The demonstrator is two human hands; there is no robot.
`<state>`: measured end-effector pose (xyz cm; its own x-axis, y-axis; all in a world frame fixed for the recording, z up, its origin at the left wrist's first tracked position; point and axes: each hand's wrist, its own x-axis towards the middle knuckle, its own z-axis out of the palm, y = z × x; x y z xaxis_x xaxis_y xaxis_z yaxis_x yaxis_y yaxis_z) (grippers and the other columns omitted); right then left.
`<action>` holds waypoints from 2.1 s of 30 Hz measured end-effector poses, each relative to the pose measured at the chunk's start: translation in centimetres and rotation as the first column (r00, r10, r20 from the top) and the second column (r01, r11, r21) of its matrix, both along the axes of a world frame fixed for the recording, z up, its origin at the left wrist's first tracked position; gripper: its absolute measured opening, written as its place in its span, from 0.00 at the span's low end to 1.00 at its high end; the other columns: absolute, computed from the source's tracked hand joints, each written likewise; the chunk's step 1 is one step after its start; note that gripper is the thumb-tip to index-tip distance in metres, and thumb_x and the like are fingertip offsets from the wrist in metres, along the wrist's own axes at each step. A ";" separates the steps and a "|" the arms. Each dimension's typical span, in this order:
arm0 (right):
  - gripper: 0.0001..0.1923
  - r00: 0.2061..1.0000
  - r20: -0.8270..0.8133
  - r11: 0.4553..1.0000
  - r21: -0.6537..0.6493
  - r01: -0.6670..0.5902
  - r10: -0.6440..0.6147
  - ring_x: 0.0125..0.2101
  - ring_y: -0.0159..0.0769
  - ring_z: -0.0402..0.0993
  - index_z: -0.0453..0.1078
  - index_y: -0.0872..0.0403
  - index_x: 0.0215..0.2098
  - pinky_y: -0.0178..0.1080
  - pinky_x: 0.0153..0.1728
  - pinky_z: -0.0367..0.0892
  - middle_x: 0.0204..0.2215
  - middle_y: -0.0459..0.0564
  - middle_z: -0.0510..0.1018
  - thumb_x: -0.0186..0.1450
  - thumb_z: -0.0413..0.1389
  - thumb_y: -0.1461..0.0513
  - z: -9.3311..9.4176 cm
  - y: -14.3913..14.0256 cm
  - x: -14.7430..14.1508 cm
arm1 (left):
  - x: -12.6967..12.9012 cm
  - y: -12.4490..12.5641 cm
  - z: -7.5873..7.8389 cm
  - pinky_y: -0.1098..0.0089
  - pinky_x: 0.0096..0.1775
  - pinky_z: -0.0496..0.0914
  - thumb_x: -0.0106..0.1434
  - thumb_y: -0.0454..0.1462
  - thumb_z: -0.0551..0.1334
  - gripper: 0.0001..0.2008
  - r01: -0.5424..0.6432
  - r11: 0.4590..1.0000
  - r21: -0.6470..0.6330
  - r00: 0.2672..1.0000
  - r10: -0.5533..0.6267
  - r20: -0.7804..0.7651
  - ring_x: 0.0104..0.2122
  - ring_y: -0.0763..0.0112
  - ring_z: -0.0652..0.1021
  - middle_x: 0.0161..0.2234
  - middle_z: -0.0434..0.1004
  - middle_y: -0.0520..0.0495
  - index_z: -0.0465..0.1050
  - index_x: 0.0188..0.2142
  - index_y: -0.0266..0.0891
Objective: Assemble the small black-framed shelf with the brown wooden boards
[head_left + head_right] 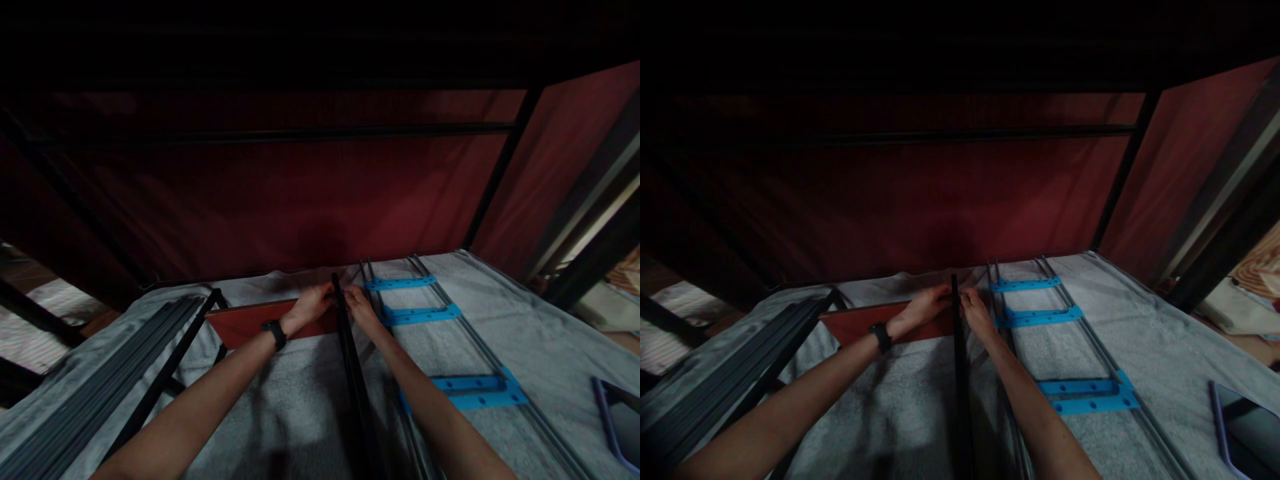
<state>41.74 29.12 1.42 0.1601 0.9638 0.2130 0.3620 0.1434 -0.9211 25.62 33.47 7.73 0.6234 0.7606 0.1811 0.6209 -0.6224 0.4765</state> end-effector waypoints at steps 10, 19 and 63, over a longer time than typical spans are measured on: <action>0.16 0.970 0.244 0.999 0.044 0.004 -0.015 0.28 0.33 0.71 0.67 0.51 0.30 0.34 0.33 0.63 0.26 0.44 0.74 0.70 0.43 0.55 0.4 -0.4 1.0 | -0.2 -0.1 0.5 0.69 0.44 0.70 0.61 0.33 0.58 0.10 0.049 0.998 -0.030 0.998 -0.048 0.043 0.39 0.66 0.78 0.40 0.81 0.47 0.76 0.41 0.39; 0.18 0.973 0.231 0.999 0.032 0.005 -0.012 0.38 0.36 0.74 0.71 0.50 0.30 0.36 0.43 0.66 0.32 0.48 0.78 0.70 0.44 0.55 0.3 0.5 1.3 | -0.3 0.5 0.0 0.71 0.42 0.70 0.61 0.32 0.58 0.11 0.063 0.997 -0.039 0.996 -0.061 0.060 0.38 0.67 0.78 0.40 0.81 0.48 0.76 0.41 0.40; 0.13 0.969 0.235 0.988 0.150 0.047 -0.082 0.31 0.37 0.73 0.69 0.51 0.31 0.37 0.36 0.64 0.28 0.48 0.76 0.68 0.46 0.57 -0.1 0.9 0.9 | -0.2 0.0 -0.1 0.70 0.42 0.70 0.62 0.34 0.58 0.09 0.018 0.999 0.043 1.000 -0.018 -0.004 0.38 0.67 0.78 0.40 0.80 0.47 0.73 0.42 0.39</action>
<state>42.61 29.99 1.35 0.1485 0.9100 0.3870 0.5823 0.2358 -0.7780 25.37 33.47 7.59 0.6379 0.7406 0.2112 0.6108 -0.6536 0.4469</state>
